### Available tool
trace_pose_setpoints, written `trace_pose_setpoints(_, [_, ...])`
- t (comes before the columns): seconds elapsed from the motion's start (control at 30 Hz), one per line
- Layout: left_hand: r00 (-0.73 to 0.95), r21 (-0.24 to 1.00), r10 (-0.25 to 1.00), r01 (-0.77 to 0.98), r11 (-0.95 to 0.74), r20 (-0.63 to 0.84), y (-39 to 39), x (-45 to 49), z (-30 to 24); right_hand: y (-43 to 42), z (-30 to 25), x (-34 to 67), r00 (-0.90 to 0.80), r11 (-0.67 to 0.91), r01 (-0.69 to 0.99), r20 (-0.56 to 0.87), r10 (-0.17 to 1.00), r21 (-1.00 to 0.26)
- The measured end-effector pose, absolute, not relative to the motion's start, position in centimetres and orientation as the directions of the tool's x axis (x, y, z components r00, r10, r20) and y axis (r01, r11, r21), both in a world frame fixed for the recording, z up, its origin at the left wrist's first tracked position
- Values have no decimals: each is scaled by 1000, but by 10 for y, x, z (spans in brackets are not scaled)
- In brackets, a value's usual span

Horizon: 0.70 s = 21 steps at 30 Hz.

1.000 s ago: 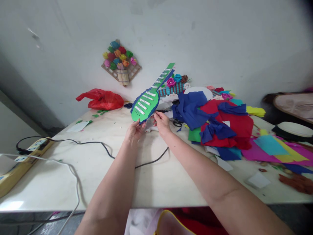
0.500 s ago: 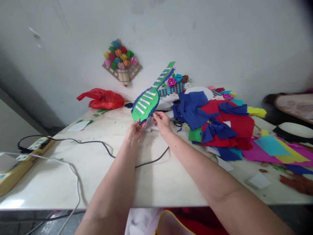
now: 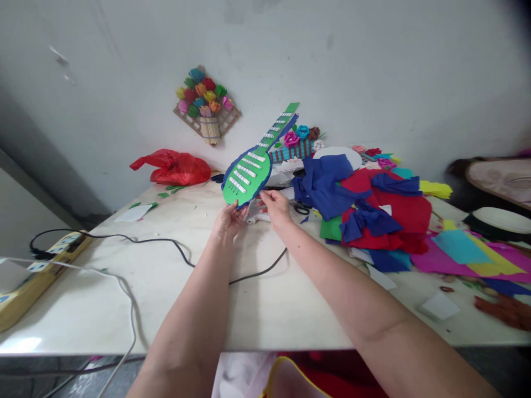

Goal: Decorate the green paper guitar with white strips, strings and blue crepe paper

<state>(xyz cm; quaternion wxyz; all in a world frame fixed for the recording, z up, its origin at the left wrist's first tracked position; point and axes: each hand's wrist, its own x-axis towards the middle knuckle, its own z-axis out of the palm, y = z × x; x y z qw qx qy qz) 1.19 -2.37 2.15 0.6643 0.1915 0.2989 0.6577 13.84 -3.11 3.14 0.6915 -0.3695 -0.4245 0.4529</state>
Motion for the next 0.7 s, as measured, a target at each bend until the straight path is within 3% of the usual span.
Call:
trace_pose_setpoints(0.3, [-62, 684, 997, -729, -15, -45, -21, 11, 20, -33, 34, 139, 211, 262, -404, 190, 959, -876])
trace_pose_setpoints(0.7, [-179, 730, 961, -625, -275, 209, -21, 16, 20, -29, 31, 145, 221, 232, -435, 147, 964, -870])
